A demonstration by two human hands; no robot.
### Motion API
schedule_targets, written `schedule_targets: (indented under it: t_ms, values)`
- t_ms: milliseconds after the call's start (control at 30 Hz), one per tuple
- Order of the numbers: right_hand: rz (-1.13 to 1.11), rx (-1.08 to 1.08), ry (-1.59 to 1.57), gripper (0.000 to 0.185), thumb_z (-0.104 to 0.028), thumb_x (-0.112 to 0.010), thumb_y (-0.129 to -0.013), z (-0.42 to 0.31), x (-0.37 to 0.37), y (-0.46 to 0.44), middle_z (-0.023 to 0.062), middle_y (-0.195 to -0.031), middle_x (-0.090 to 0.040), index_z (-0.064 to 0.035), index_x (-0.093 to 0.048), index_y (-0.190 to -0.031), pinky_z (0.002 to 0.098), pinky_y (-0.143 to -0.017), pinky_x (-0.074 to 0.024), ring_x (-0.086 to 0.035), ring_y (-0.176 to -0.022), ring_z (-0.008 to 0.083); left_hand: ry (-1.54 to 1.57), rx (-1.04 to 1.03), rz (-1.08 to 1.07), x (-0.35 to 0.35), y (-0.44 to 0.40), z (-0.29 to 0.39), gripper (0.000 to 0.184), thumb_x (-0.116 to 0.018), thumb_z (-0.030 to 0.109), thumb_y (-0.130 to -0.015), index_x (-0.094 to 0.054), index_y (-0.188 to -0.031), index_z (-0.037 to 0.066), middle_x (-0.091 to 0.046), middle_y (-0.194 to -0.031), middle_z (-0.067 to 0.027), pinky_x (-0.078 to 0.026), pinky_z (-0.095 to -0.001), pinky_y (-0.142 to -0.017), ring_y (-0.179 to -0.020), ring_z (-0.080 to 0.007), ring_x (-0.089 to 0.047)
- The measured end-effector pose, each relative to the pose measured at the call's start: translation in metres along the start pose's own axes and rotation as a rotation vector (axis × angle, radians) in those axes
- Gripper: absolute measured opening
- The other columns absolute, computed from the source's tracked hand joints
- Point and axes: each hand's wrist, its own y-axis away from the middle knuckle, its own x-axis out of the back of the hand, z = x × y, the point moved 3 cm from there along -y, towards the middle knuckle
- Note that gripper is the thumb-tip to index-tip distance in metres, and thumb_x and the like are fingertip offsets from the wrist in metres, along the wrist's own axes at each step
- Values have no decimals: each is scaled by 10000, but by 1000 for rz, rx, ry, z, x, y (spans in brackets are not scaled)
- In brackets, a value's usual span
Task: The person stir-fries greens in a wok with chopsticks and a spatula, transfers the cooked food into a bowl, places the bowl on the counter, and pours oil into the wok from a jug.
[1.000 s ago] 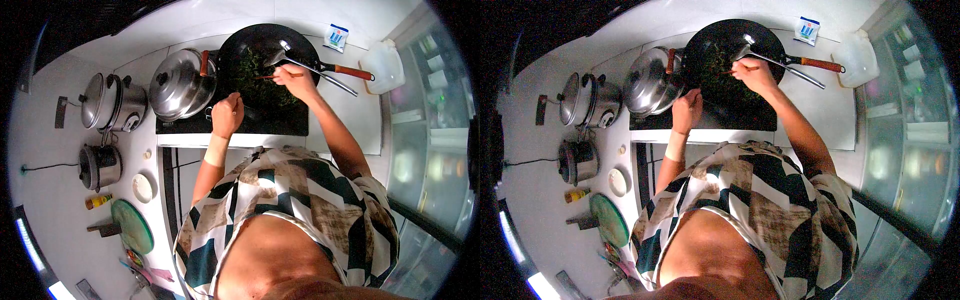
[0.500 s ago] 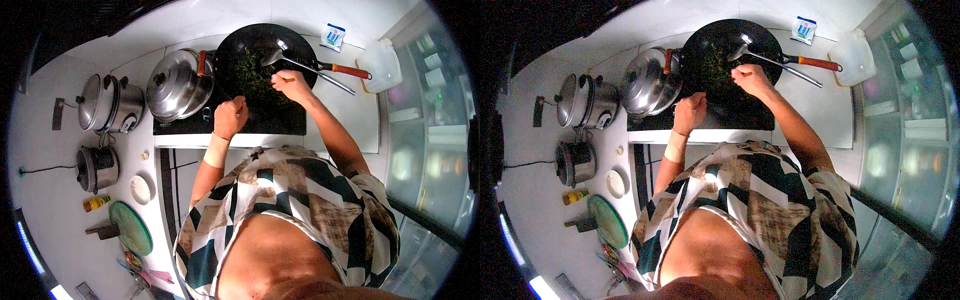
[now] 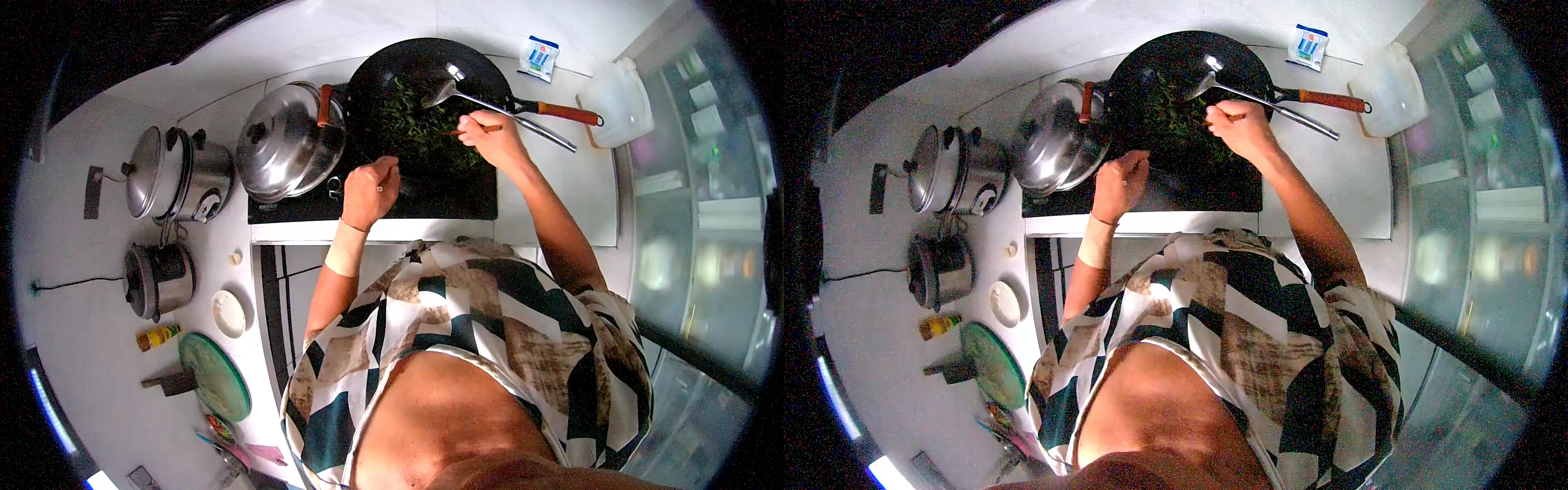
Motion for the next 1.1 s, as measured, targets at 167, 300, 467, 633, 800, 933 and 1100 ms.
schedule_targets:
  t_ms: [167, 300, 467, 633, 800, 933, 1100]
  values:
    - [-16, -37, 116, 235, -191, -577, -881, 12, 3, -3, 69, -688, -648, 7, -633, -768, 256, -545, -494, -631, -605, 129, -121, -28, 8, -17, -2, -8, 103, -562, 131, -801, -623, -855, 67, -600, -623, -145, -478, -412, -503, -604, -340, -607]
    - [-18, -59, 57, 246, -204, -580, -883, 7, 16, 2, 59, -674, -642, 9, -635, -772, 258, -551, -505, -645, -628, 137, -48, -47, 37, -14, -1, -1, 97, -577, 110, -792, -618, -866, 63, -598, -628, -147, -478, -404, -501, -592, -333, -608]
    - [-38, -105, 81, 242, -202, -577, -882, 11, 11, 3, 63, -688, -650, 15, -645, -798, 251, -554, -508, -635, -607, 131, 10, -62, 42, -30, 0, -13, 123, -584, 101, -796, -626, -901, 53, -599, -656, -160, -472, -375, -506, -578, -321, -605]
    - [21, -23, 25, 236, -190, -573, -879, 3, 16, -1, 55, -670, -640, 14, -639, -780, 258, -544, -500, -623, -594, 126, 87, 25, 37, -11, -5, -5, 107, -574, 93, -797, -629, -879, 51, -604, -667, -174, -468, -386, -507, -596, -328, -608]
    - [-33, 17, 13, 258, -210, -582, -874, 14, -11, -17, 69, -616, -613, 9, -618, -743, 265, -526, -481, -621, -578, 122, 41, 27, -10, -31, -10, -16, 124, -580, 108, -792, -634, -891, 58, -603, -652, -165, -470, -396, -521, -603, -347, -603]
    - [-64, -100, 102, 245, -201, -575, -871, 4, 6, -18, 62, -618, -611, 0, -615, -737, 269, -512, -473, -616, -571, 123, -48, -11, 89, -18, -5, -17, 134, -581, 110, -791, -637, -902, 59, -602, -653, -166, -469, -389, -516, -592, -346, -599]
    - [-85, 5, 47, 250, -203, -562, -879, 11, -9, -24, 55, -647, -620, 4, -621, -753, 279, -541, -487, -619, -593, 130, 161, -29, 17, -33, -6, -21, 142, -574, 133, -801, -639, -906, 63, -604, -657, -164, -471, -386, -517, -596, -340, -604]
